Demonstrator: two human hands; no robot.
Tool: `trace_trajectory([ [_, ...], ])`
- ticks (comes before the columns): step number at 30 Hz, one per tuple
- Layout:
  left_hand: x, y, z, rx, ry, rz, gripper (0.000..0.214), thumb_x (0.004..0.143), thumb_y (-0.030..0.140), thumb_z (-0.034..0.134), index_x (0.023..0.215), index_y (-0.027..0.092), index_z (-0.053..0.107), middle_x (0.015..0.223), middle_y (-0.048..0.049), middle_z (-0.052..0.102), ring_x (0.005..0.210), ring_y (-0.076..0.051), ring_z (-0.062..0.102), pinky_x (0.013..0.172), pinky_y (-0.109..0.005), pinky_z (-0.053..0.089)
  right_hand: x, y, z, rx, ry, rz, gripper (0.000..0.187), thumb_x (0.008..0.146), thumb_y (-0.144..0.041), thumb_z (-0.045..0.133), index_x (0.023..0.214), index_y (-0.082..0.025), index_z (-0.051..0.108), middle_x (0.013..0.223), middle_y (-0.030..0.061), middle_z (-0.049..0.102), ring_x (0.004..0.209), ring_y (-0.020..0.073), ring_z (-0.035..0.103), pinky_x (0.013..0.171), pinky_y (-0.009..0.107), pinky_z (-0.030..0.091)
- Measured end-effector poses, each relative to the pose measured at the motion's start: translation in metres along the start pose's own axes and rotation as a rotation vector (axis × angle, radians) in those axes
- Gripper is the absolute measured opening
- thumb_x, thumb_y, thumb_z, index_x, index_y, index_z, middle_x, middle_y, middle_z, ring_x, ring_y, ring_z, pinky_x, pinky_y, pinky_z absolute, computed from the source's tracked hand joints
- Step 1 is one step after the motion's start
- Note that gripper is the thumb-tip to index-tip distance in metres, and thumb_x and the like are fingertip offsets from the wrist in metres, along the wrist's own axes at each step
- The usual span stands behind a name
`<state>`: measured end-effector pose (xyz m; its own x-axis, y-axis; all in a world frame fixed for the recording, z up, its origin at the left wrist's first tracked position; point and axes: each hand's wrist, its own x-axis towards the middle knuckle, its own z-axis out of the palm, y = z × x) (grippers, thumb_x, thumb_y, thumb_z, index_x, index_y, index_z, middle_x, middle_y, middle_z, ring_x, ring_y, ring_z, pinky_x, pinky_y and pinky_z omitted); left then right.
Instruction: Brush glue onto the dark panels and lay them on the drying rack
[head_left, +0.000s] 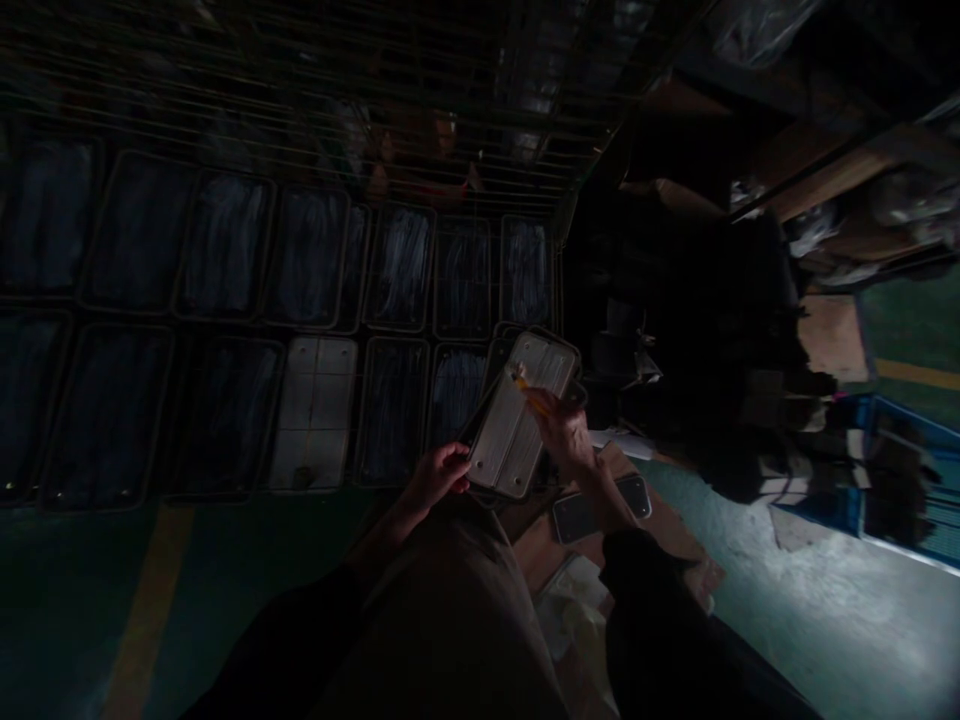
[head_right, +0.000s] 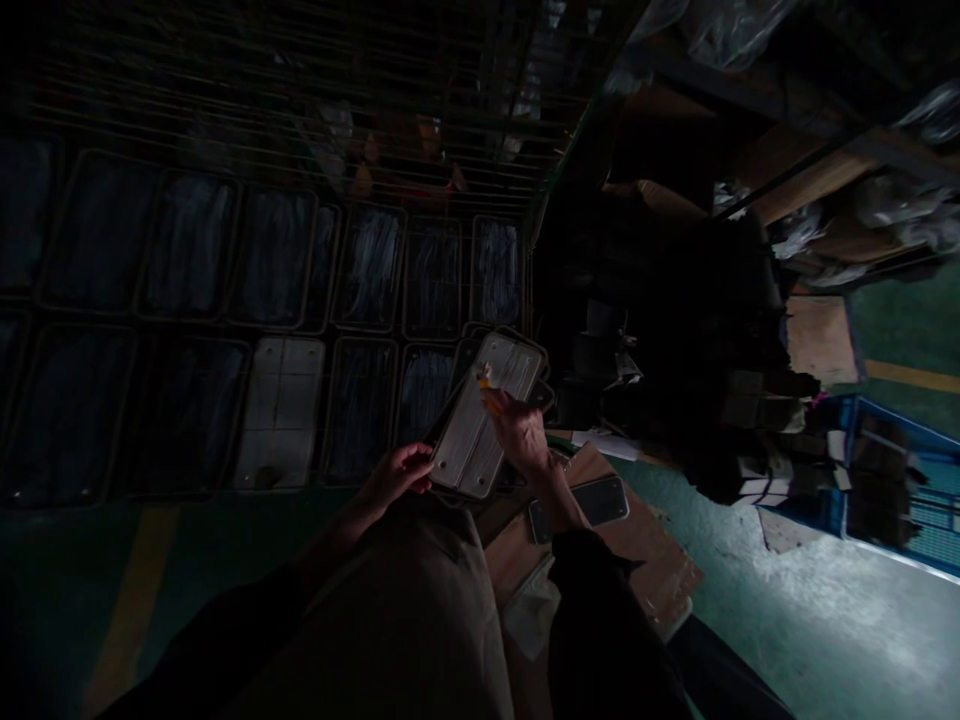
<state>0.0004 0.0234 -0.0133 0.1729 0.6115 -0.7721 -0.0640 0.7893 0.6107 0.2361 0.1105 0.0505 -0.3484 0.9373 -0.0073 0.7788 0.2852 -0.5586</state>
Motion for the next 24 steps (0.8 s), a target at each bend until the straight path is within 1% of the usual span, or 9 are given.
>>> trace_trajectory([
  [5, -0.001, 0.003, 0.000, 0.002, -0.009, 0.006, 0.036, 0.067, 0.036, 0.078, 0.093, 0.015, 0.063, 0.063, 0.0022, 0.065, 0.047, -0.011, 0.062, 0.047, -0.022, 0.051, -0.079, -0.048, 0.014, 0.220, -0.204, -0.016, 0.032, 0.103, -0.027, 0.041, 0.129, -0.025, 0.060, 0.103, 0.0058, 0.072, 0.082, 0.0154, 0.069, 0.073, 0.024, 0.052],
  [7, -0.002, 0.005, 0.000, 0.020, -0.026, 0.001, 0.035, 0.068, 0.035, 0.077, 0.092, 0.014, 0.063, 0.061, 0.0020, 0.065, 0.046, -0.010, 0.061, 0.047, -0.021, 0.050, -0.104, -0.060, 0.017, 0.334, -0.226, 0.055, 0.031, 0.103, -0.028, 0.043, 0.129, -0.025, 0.060, 0.099, 0.0043, 0.072, 0.081, 0.0146, 0.070, 0.073, 0.024, 0.053],
  [9, -0.002, 0.005, -0.001, 0.034, -0.030, 0.003, 0.034, 0.068, 0.034, 0.076, 0.092, 0.014, 0.062, 0.061, 0.0020, 0.065, 0.046, -0.010, 0.060, 0.046, -0.021, 0.050, -0.118, -0.063, 0.015, 0.443, -0.223, 0.154, 0.030, 0.103, -0.030, 0.044, 0.127, -0.025, 0.061, 0.091, 0.0024, 0.072, 0.076, 0.0138, 0.070, 0.070, 0.023, 0.054],
  [11, -0.002, 0.004, -0.001, 0.041, -0.026, 0.017, 0.034, 0.069, 0.035, 0.075, 0.094, 0.014, 0.062, 0.061, 0.0021, 0.066, 0.047, -0.010, 0.061, 0.047, -0.020, 0.050, -0.119, -0.054, 0.008, 0.522, -0.183, 0.239, 0.030, 0.103, -0.031, 0.044, 0.125, -0.024, 0.062, 0.083, 0.0011, 0.072, 0.070, 0.0136, 0.070, 0.066, 0.022, 0.055],
  [13, -0.003, 0.003, -0.002, 0.048, -0.015, 0.033, 0.036, 0.069, 0.036, 0.075, 0.094, 0.014, 0.062, 0.064, 0.0022, 0.065, 0.049, -0.011, 0.063, 0.047, -0.020, 0.050, -0.108, -0.036, -0.004, 0.513, -0.075, 0.289, 0.030, 0.102, -0.034, 0.044, 0.123, -0.022, 0.063, 0.080, 0.0020, 0.071, 0.068, 0.0148, 0.070, 0.062, 0.023, 0.055],
  [16, -0.005, 0.004, -0.002, 0.064, -0.015, 0.027, 0.041, 0.068, 0.038, 0.078, 0.096, 0.015, 0.060, 0.069, 0.0017, 0.066, 0.050, -0.012, 0.065, 0.047, -0.021, 0.051, -0.080, -0.004, -0.024, 0.343, 0.155, 0.304, 0.031, 0.101, -0.036, 0.046, 0.120, -0.019, 0.064, 0.081, 0.0048, 0.072, 0.069, 0.0170, 0.071, 0.062, 0.024, 0.056],
  [18, -0.008, 0.006, -0.002, 0.071, -0.045, 0.030, 0.042, 0.069, 0.039, 0.078, 0.098, 0.015, 0.059, 0.073, 0.0005, 0.068, 0.054, -0.013, 0.067, 0.048, -0.022, 0.052, -0.064, 0.011, -0.031, 0.235, 0.234, 0.273, 0.031, 0.101, -0.036, 0.046, 0.119, -0.019, 0.065, 0.086, 0.0065, 0.073, 0.074, 0.0180, 0.072, 0.066, 0.025, 0.056],
  [21, -0.012, 0.010, 0.000, 0.049, -0.096, 0.016, 0.044, 0.067, 0.037, 0.080, 0.098, 0.015, 0.058, 0.077, -0.0004, 0.068, 0.059, -0.015, 0.070, 0.052, -0.024, 0.056, -0.064, 0.013, -0.028, 0.155, 0.198, 0.188, 0.030, 0.101, -0.033, 0.044, 0.118, -0.020, 0.065, 0.095, 0.0076, 0.074, 0.080, 0.0191, 0.072, 0.068, 0.026, 0.056],
  [24, -0.014, 0.011, 0.003, -0.041, -0.087, -0.028, 0.046, 0.064, 0.035, 0.083, 0.096, 0.014, 0.058, 0.076, 0.0010, 0.067, 0.059, -0.015, 0.069, 0.058, -0.028, 0.060, -0.098, -0.009, -0.015, 0.110, 0.079, 0.140, 0.030, 0.101, -0.030, 0.043, 0.119, -0.019, 0.064, 0.094, 0.0080, 0.074, 0.075, 0.0192, 0.071, 0.063, 0.026, 0.054],
])
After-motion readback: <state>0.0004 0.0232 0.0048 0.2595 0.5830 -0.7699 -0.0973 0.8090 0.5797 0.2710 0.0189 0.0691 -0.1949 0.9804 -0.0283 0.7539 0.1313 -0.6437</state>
